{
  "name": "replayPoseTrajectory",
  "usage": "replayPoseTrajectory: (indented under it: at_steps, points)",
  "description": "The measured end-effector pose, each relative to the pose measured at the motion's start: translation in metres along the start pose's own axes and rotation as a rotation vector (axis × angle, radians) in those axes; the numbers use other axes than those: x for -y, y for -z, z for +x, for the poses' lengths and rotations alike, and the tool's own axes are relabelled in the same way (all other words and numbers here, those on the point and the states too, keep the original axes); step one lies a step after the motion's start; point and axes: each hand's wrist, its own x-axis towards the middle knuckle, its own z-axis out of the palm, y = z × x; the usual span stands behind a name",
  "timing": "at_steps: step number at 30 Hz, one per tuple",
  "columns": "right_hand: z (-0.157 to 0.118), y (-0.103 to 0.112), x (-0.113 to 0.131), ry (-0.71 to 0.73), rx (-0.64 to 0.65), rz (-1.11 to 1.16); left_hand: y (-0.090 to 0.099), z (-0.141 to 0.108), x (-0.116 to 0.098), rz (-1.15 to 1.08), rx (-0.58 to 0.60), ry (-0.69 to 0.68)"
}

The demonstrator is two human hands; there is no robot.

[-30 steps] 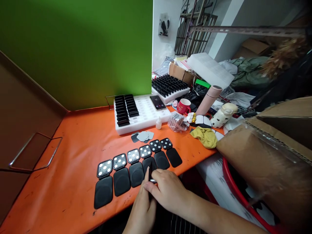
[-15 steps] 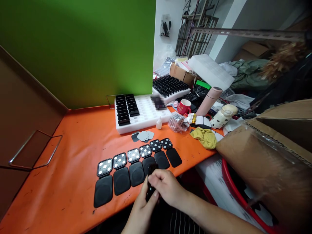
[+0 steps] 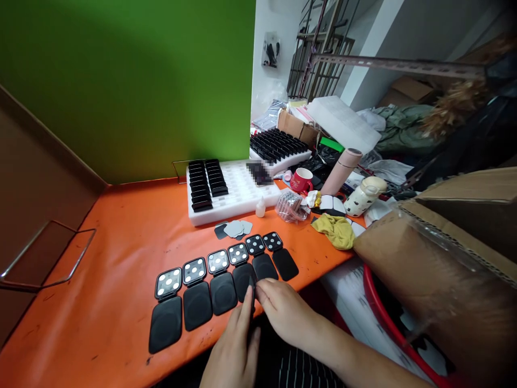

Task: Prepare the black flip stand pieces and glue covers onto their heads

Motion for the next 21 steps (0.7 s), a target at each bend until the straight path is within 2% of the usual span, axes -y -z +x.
replayPoseTrajectory:
  at_steps: [4,8,13,17,21]
  points:
    - [-0.003,-0.002,0.001,-0.019,0.016,0.039,0.005,0.001,-0.002,0.101,-0.001,-0.031]
    - [-0.003,-0.001,0.005,0.011,0.051,0.003,0.009,0.003,0.000,0.021,-0.027,-0.038]
    - [-0.003,0.003,0.012,0.120,0.079,-0.035,0.013,0.010,0.003,-0.108,-0.078,0.046]
    - [0.000,-0.002,0.011,0.105,0.008,-0.075,0.008,0.014,0.003,-0.234,-0.180,0.133]
    - [0.003,-0.019,0.006,0.176,-0.103,0.014,-0.001,0.011,0.001,-0.224,-0.184,0.174]
